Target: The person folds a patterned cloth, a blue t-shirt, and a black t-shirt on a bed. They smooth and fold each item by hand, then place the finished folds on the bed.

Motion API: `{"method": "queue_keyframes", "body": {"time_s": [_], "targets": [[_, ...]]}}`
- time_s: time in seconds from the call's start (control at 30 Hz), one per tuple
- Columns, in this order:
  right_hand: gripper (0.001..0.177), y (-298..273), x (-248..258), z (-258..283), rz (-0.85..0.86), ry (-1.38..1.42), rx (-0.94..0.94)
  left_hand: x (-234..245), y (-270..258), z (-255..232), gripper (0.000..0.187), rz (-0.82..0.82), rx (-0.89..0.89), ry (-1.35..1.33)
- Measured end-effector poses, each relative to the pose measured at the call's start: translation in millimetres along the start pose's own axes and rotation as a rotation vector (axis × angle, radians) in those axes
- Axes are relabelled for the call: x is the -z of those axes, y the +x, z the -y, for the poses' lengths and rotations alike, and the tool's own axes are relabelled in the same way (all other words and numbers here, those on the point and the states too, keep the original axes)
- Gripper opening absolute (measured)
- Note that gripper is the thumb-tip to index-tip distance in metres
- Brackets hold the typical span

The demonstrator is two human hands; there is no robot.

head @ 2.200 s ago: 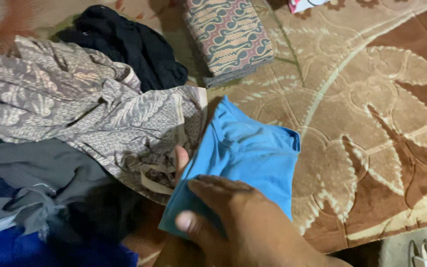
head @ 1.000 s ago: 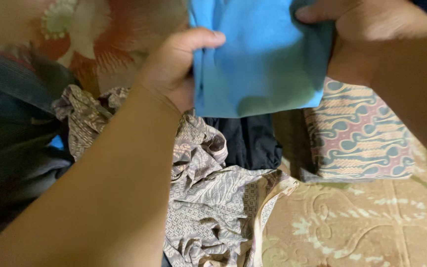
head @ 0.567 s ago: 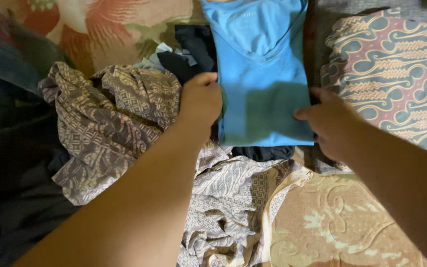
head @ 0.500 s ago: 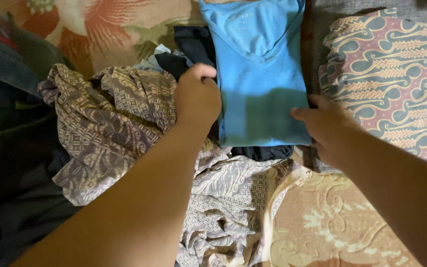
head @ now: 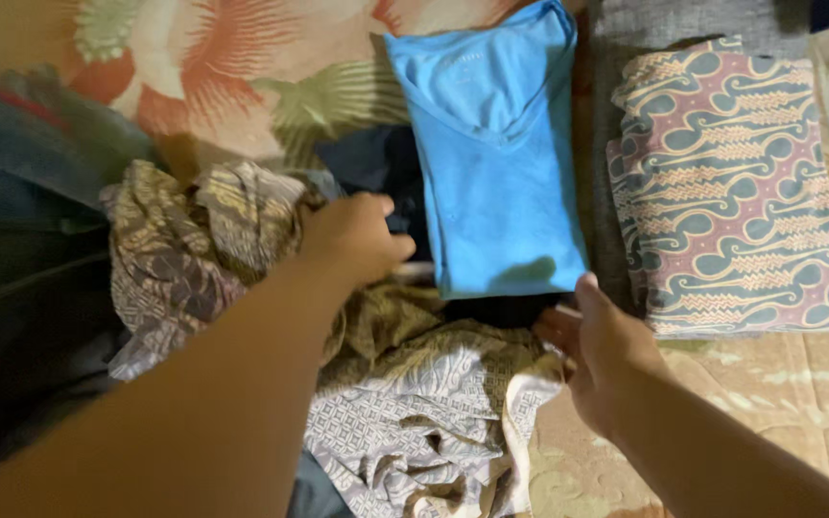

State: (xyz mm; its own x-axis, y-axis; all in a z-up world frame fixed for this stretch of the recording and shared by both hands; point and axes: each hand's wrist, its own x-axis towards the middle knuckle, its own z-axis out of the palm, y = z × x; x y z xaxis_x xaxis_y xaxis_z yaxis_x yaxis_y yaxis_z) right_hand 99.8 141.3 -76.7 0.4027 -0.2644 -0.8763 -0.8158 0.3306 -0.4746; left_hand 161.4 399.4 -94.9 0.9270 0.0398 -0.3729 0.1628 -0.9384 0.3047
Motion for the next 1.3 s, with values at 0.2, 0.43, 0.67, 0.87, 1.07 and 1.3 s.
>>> {"method": "queue_keyframes", "body": {"time_s": [0.2, 0.43, 0.67, 0.87, 1.07, 1.3], "targets": [[0.048, -11, 14, -51, 0.301, -0.279, -0.096, 1, -105, -8, 0.049, 0.124, 0.056, 0.146], [0.072, -60, 7, -99, 0.426, -0.721, -0.112, 29, -213, -17, 0.041, 0.122, 0.104, 0.027], [0.069, -132, -28, -133, 0.394, -0.555, -0.141, 62, -273, 1, 0.041, -0.174, 0.016, 0.033], [0.051, -175, -74, -127, 0.503, -0.317, -0.065, 94, -286, 40, 0.037, -0.337, -0.013, -0.073], [0.043, -250, -169, -137, 0.743, -0.195, 0.027, 164, -307, 121, 0.048, -0.531, 0.005, -0.104], [0.041, -308, -293, -223, 0.753, -0.333, -0.047, 188, -352, 273, 0.056, -0.488, 0.329, -0.086]]}}
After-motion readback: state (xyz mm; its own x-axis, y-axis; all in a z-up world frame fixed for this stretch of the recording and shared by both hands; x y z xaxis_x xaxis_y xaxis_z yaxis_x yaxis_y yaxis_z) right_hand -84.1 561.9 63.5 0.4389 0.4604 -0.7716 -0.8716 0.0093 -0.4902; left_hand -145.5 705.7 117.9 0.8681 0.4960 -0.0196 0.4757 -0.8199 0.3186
